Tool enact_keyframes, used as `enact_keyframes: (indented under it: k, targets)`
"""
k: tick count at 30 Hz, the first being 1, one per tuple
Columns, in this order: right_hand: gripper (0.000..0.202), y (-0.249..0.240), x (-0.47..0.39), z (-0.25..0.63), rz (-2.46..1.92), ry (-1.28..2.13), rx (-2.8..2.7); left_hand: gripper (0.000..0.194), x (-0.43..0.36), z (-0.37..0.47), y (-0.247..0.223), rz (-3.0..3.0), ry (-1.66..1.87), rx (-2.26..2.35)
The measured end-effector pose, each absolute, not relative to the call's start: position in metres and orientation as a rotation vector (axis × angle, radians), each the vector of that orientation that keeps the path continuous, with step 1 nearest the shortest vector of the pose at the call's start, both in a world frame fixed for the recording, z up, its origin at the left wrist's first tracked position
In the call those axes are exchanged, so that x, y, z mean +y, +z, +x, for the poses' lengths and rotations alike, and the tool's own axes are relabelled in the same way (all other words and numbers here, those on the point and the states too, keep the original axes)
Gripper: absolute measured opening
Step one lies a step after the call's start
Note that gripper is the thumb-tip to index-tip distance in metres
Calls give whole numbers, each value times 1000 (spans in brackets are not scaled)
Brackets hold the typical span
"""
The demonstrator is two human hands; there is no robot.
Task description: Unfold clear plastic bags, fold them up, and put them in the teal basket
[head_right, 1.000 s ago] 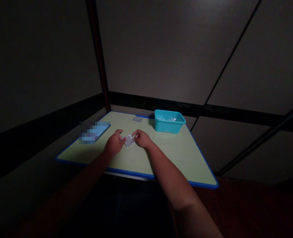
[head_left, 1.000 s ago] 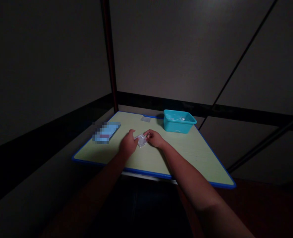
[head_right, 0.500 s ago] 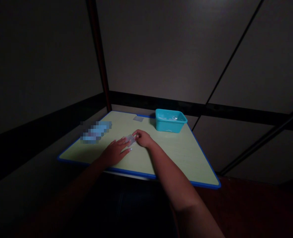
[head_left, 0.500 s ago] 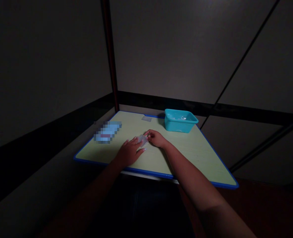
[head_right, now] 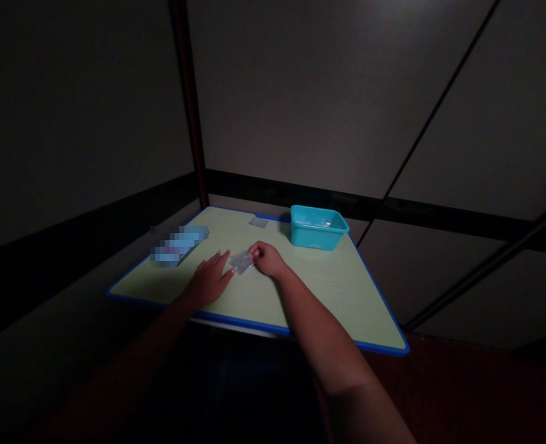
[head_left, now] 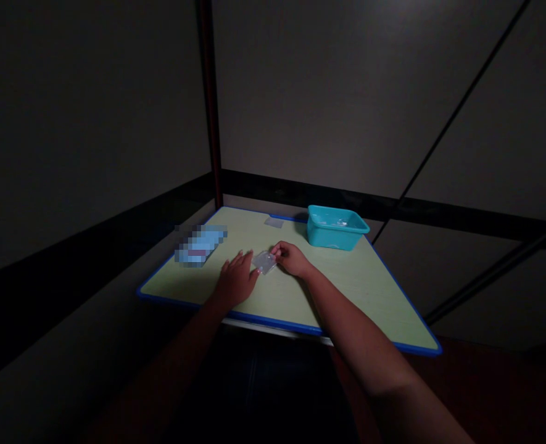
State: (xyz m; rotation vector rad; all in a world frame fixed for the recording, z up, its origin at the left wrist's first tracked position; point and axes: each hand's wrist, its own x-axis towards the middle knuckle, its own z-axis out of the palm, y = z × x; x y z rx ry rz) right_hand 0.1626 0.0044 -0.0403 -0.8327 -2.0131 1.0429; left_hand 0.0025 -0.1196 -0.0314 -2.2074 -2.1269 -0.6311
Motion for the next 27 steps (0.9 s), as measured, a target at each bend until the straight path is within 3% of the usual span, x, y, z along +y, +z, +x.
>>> enact_keyframes:
  k: [8, 27]
  targets:
    - [11, -43, 7, 162, -820, 996, -1970, 54, -112, 4, -28, -2302, -516, -2151]
    - [6, -44, 8, 157, -914, 930, -1920, 51, -111, 0, -32, -2285, -603, -2079]
